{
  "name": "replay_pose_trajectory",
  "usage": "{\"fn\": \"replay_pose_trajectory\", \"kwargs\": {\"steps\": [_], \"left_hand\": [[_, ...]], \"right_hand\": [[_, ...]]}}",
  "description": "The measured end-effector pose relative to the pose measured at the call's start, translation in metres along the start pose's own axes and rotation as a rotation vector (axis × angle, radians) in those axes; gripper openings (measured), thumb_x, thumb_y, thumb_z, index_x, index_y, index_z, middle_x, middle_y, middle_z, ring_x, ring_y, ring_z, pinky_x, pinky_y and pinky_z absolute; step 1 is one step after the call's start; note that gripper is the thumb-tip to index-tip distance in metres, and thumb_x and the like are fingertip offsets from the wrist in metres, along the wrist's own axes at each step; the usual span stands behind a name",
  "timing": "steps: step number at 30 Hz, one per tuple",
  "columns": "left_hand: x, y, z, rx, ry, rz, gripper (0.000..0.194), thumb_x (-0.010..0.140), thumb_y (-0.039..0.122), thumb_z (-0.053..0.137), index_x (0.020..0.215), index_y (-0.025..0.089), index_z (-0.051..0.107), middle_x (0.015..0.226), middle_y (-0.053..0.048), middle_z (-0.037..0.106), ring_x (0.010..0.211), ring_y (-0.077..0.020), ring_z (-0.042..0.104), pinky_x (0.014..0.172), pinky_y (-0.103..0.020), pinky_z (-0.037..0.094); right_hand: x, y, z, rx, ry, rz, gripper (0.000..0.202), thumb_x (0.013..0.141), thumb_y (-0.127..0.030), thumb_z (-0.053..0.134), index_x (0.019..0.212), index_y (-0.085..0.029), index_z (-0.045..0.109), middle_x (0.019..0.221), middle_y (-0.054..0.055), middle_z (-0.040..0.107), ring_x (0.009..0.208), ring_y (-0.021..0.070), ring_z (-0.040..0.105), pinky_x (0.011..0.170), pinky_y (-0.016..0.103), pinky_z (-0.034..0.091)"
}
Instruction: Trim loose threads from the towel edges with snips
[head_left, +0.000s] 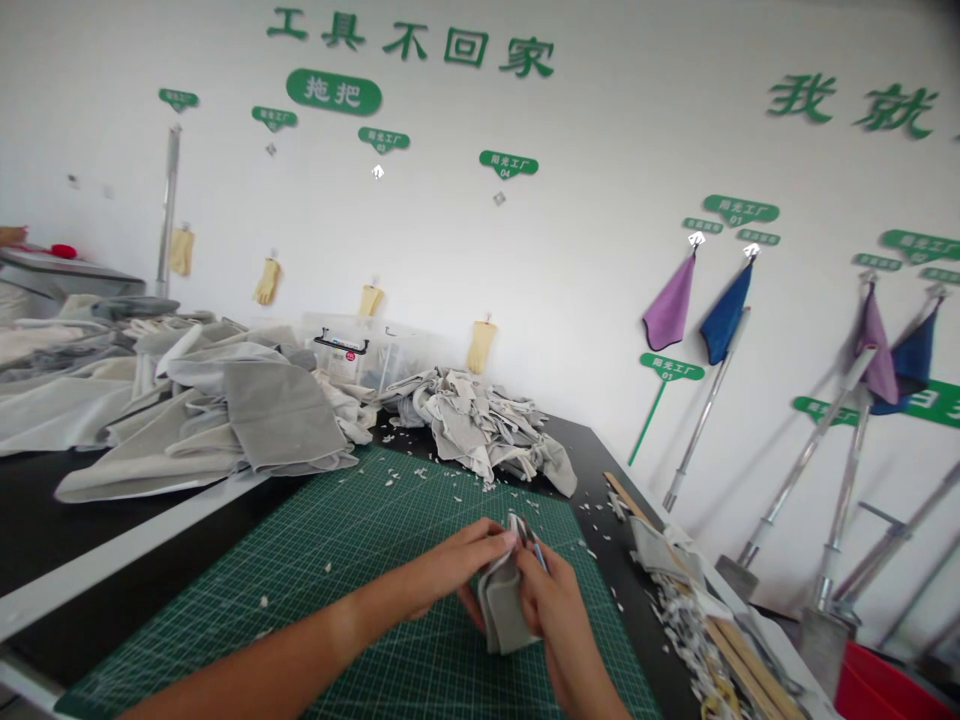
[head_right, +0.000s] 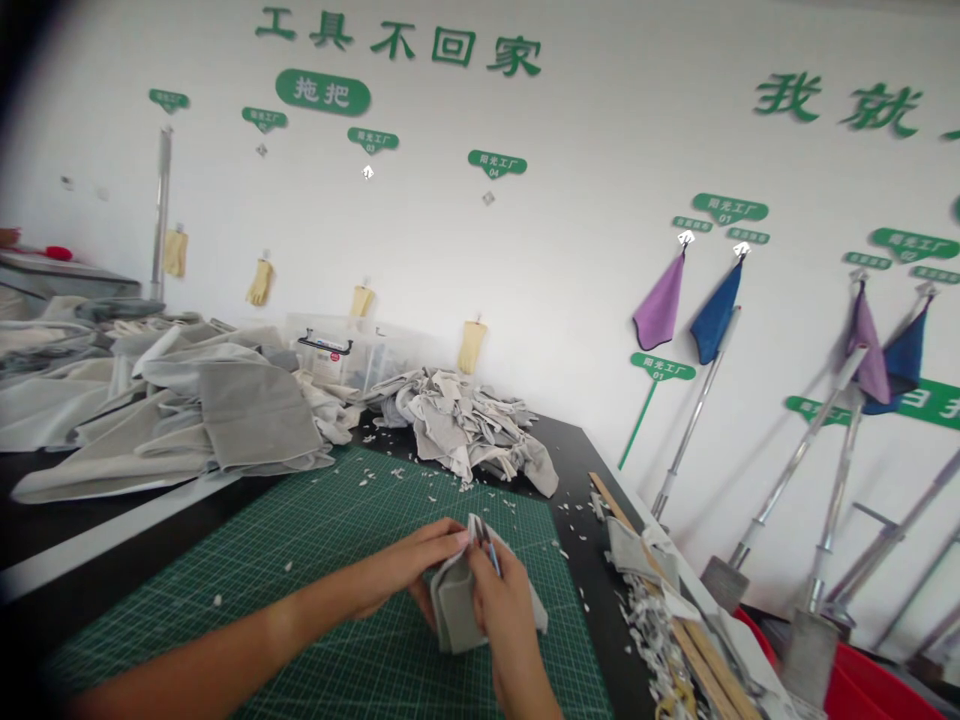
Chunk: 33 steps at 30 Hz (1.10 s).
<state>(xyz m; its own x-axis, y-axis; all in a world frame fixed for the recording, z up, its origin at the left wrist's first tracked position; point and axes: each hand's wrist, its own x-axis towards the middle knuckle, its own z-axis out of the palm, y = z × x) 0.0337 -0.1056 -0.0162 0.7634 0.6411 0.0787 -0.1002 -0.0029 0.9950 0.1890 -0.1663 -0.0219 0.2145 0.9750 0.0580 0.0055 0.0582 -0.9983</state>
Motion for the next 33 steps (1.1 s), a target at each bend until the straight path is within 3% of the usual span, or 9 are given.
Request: {"fn": "replay_pose_trajectory", "kwargs": {"steps": [3,9,16,20,22,25,28,31,33], "left_hand": [[-0.002,0.001,0.000,-0.011,-0.122,-0.038,0.051,0.084,0.051,0.065,0.123,0.021,0.051,0.119,-0.013,0.062,0.093,-0.0263,0.068,0.055,-0.027,0.055],[0.001,-0.006,0.005,0.117,-0.139,0.044,0.058,0.083,0.046,0.068,0.134,0.026,0.048,0.118,-0.011,0.065,0.096,-0.0256,0.067,0.054,-0.023,0.055],[0.016,-0.008,-0.011,0.381,0.201,0.153,0.047,0.094,0.055,0.044,0.097,0.014,0.067,0.087,-0.008,0.069,0.074,-0.0210,0.064,0.059,-0.030,0.054],[0.016,0.016,-0.028,0.527,0.511,0.318,0.045,0.093,0.054,0.046,0.086,0.014,0.067,0.085,-0.005,0.069,0.083,-0.0215,0.061,0.080,-0.034,0.051],[0.010,0.036,-0.034,0.511,0.576,0.372,0.045,0.093,0.054,0.047,0.092,0.014,0.068,0.090,-0.006,0.070,0.091,-0.0233,0.061,0.088,-0.036,0.050],[-0.006,0.069,-0.043,0.311,0.524,0.419,0.046,0.093,0.055,0.050,0.113,0.017,0.067,0.106,-0.007,0.071,0.104,-0.0261,0.061,0.094,-0.038,0.048],[-0.025,0.094,-0.055,0.104,0.417,0.367,0.054,0.090,0.055,0.055,0.129,0.018,0.060,0.115,-0.011,0.070,0.102,-0.0274,0.065,0.089,-0.037,0.050],[-0.033,0.099,-0.073,0.090,0.344,0.274,0.057,0.086,0.054,0.061,0.131,0.018,0.060,0.116,-0.013,0.070,0.101,-0.0283,0.065,0.087,-0.038,0.050],[-0.031,0.088,-0.087,0.158,0.333,0.216,0.054,0.085,0.052,0.062,0.127,0.017,0.062,0.116,-0.011,0.070,0.105,-0.0286,0.064,0.090,-0.038,0.049]], "right_hand": [[-0.001,-0.005,-0.001,0.037,0.104,-0.018,0.041,0.074,-0.056,0.070,0.077,-0.019,0.054,0.046,-0.010,0.031,0.038,0.0039,0.020,0.036,0.018,0.013],[-0.002,-0.008,-0.001,0.036,0.133,-0.040,0.040,0.076,-0.054,0.069,0.072,-0.020,0.048,0.044,-0.012,0.029,0.037,0.0036,0.019,0.036,0.018,0.012],[0.003,-0.024,-0.021,0.053,0.148,-0.069,0.039,0.078,-0.047,0.070,0.070,-0.021,0.043,0.047,-0.013,0.024,0.038,0.0032,0.018,0.037,0.019,0.009],[0.005,-0.044,-0.042,0.064,0.158,-0.111,0.042,0.080,-0.043,0.069,0.066,-0.022,0.036,0.049,-0.012,0.022,0.039,0.0030,0.016,0.037,0.019,0.009],[0.005,-0.057,-0.052,0.062,0.182,-0.135,0.042,0.081,-0.043,0.070,0.066,-0.022,0.037,0.050,-0.012,0.022,0.039,0.0032,0.016,0.038,0.020,0.009],[0.001,-0.079,-0.065,0.083,0.216,-0.163,0.041,0.081,-0.042,0.071,0.067,-0.022,0.039,0.050,-0.012,0.020,0.039,0.0036,0.016,0.038,0.020,0.009],[-0.007,-0.098,-0.077,0.131,0.214,-0.148,0.043,0.081,-0.042,0.071,0.065,-0.023,0.036,0.049,-0.012,0.018,0.038,0.0039,0.015,0.037,0.021,0.011],[-0.012,-0.106,-0.090,0.136,0.163,-0.042,0.047,0.083,-0.045,0.068,0.062,-0.024,0.031,0.047,-0.013,0.016,0.037,0.0045,0.013,0.036,0.023,0.013],[-0.011,-0.100,-0.097,0.077,0.109,0.079,0.051,0.083,-0.047,0.067,0.060,-0.025,0.028,0.046,-0.012,0.015,0.037,0.0046,0.014,0.036,0.023,0.013]]}}
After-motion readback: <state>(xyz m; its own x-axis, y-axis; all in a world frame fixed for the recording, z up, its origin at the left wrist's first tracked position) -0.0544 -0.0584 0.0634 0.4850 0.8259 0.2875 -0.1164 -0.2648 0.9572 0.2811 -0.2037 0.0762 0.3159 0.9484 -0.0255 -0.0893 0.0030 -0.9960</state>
